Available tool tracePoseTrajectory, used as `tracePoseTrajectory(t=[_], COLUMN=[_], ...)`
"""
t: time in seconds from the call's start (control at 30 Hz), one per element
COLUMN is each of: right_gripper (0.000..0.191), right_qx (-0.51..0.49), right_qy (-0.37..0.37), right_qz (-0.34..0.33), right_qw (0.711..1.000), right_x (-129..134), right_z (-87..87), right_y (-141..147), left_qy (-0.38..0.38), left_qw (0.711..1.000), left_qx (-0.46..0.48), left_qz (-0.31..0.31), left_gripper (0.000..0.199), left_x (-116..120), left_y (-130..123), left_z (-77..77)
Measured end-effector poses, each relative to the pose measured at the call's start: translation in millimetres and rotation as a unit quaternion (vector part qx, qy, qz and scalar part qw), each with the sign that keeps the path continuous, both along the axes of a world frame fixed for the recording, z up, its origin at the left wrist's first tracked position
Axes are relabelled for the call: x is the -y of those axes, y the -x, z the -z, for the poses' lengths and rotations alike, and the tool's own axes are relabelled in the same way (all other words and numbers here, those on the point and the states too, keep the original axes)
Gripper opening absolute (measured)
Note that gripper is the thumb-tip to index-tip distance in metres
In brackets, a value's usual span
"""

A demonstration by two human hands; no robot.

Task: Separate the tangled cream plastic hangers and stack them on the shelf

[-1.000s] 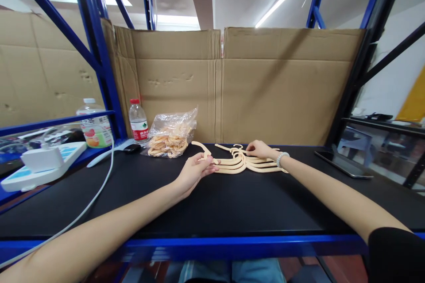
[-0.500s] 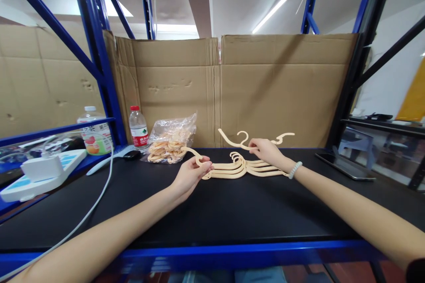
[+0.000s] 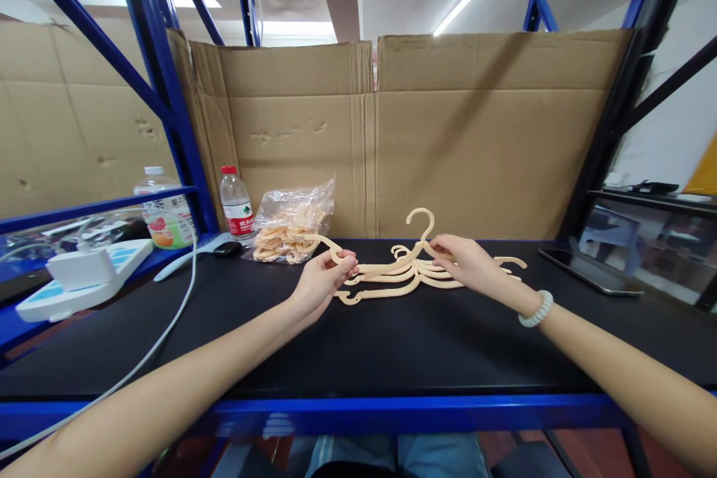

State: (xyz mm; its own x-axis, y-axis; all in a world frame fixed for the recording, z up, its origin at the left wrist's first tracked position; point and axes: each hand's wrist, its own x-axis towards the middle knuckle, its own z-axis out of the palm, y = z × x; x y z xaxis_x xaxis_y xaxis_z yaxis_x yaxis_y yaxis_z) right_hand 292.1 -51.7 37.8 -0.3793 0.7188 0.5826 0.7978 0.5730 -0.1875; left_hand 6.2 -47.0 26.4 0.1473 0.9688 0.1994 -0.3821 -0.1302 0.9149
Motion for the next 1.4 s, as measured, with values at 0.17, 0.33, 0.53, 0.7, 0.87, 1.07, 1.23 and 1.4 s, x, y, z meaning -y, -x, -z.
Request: tracePoseTrajectory(t=[0.17, 0.33, 0.53, 0.7, 0.87, 1.07, 1.23, 1.4], right_gripper=[0.006, 0.018, 0.04, 0.038, 0.039, 0.042, 0.04, 0.043], right_qx=[-0.077, -0.116, -0.141, -0.17, -0.18, -0.15, -0.145, -0.139], right_qy=[0.035, 0.061, 0.101, 0.118, 0.105, 0.093, 0.082, 0.074], right_qz=[-0.061, -0.073, -0.094, -0.128, -0.132, -0.142, -0.143, -0.156], right_qw=[0.995, 0.989, 0.98, 0.97, 0.969, 0.974, 0.976, 0.975], right_x=[10, 23, 29, 33, 40, 41, 38, 38], right_z=[-10.7, -17.6, -18.5, -20.4, -25.6, -28.2, -26.0, -25.9], right_y=[3, 9, 13, 14, 16, 14, 9, 11], left_qy=[-0.008, -0.015, 0.006, 0.025, 0.02, 0.028, 0.031, 0.034], left_qw=[1.0, 0.998, 0.994, 0.984, 0.981, 0.98, 0.977, 0.976], left_qx=[-0.002, -0.008, 0.003, 0.016, 0.03, 0.022, 0.029, 0.027], left_qz=[0.016, 0.061, 0.105, 0.174, 0.19, 0.196, 0.208, 0.214], left_gripper=[0.034, 0.032, 0.033, 0.032, 0.029, 0.025, 0.024, 0.025], left_x=[0, 2, 7, 11, 12, 11, 12, 13], left_y=[0, -2, -4, -4, -2, 1, 1, 0], left_z=[0.6, 1.9, -0.2, -2.4, -6.4, -9.0, -9.5, -9.6])
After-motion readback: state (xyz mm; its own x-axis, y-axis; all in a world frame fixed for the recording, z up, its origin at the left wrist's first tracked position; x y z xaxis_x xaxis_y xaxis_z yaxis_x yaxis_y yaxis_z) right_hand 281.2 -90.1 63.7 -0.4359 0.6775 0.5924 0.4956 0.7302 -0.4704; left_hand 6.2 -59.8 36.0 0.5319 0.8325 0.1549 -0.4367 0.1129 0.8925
